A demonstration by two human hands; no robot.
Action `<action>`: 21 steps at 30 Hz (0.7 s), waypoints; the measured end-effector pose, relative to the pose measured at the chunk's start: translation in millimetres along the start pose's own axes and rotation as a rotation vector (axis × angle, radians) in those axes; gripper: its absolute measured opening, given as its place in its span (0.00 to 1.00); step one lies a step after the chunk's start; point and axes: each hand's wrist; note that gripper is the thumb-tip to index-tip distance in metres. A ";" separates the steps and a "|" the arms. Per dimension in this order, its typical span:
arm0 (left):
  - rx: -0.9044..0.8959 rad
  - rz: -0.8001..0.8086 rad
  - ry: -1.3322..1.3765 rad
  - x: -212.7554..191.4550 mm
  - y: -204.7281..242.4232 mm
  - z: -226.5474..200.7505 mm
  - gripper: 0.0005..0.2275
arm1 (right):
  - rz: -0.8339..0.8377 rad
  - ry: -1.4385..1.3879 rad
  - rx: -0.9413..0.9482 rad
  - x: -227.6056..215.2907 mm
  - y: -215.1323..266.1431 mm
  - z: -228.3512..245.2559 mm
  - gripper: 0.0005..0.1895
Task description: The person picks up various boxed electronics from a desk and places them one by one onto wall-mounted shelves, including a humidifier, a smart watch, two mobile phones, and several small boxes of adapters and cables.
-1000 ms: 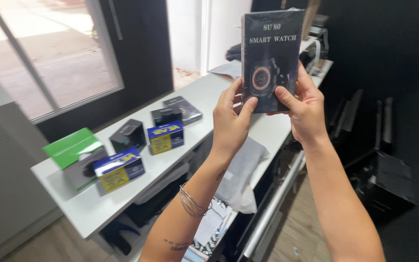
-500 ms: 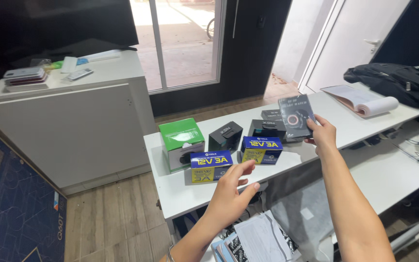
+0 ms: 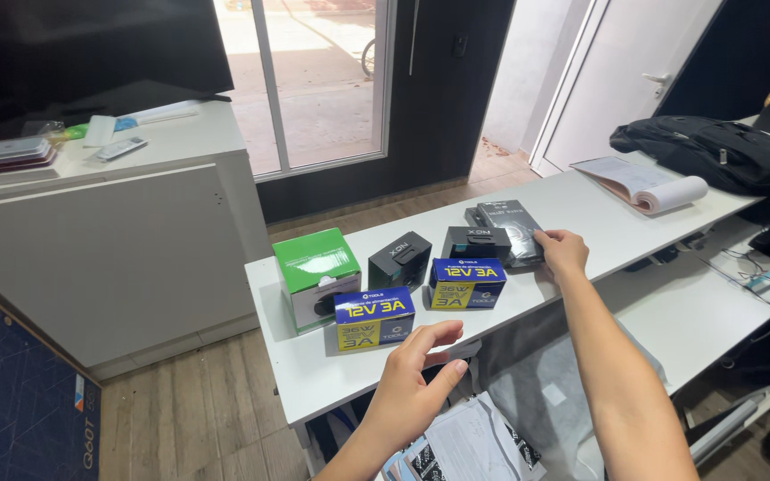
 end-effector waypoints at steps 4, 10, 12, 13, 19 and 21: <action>0.060 0.036 0.034 14.1 -3.5 -10.1 0.18 | 0.006 0.086 -0.071 -27.6 22.3 0.7 0.32; 0.261 0.250 0.132 74.4 -10.0 -44.2 0.17 | -0.050 0.079 -0.286 -172.1 145.1 -10.4 0.23; 0.291 0.366 0.193 104.8 -9.6 -63.2 0.16 | -0.100 0.075 -0.312 -239.1 217.3 -22.4 0.18; 0.403 0.411 0.269 123.4 -7.8 -72.7 0.16 | -0.196 0.095 -0.407 -273.8 254.7 -35.5 0.15; 0.658 0.800 0.623 238.6 35.9 -158.2 0.16 | -0.820 0.333 -0.672 -416.4 466.3 -121.8 0.08; 0.696 0.943 0.719 272.3 62.0 -189.8 0.17 | -1.025 0.435 -0.641 -439.8 525.9 -143.7 0.08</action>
Point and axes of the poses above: each hand's wrist, its own y-axis away from the middle knuckle, its own x-axis out of the palm, z = x × y, and after that the axes turned 12 degrees about x, right-handed
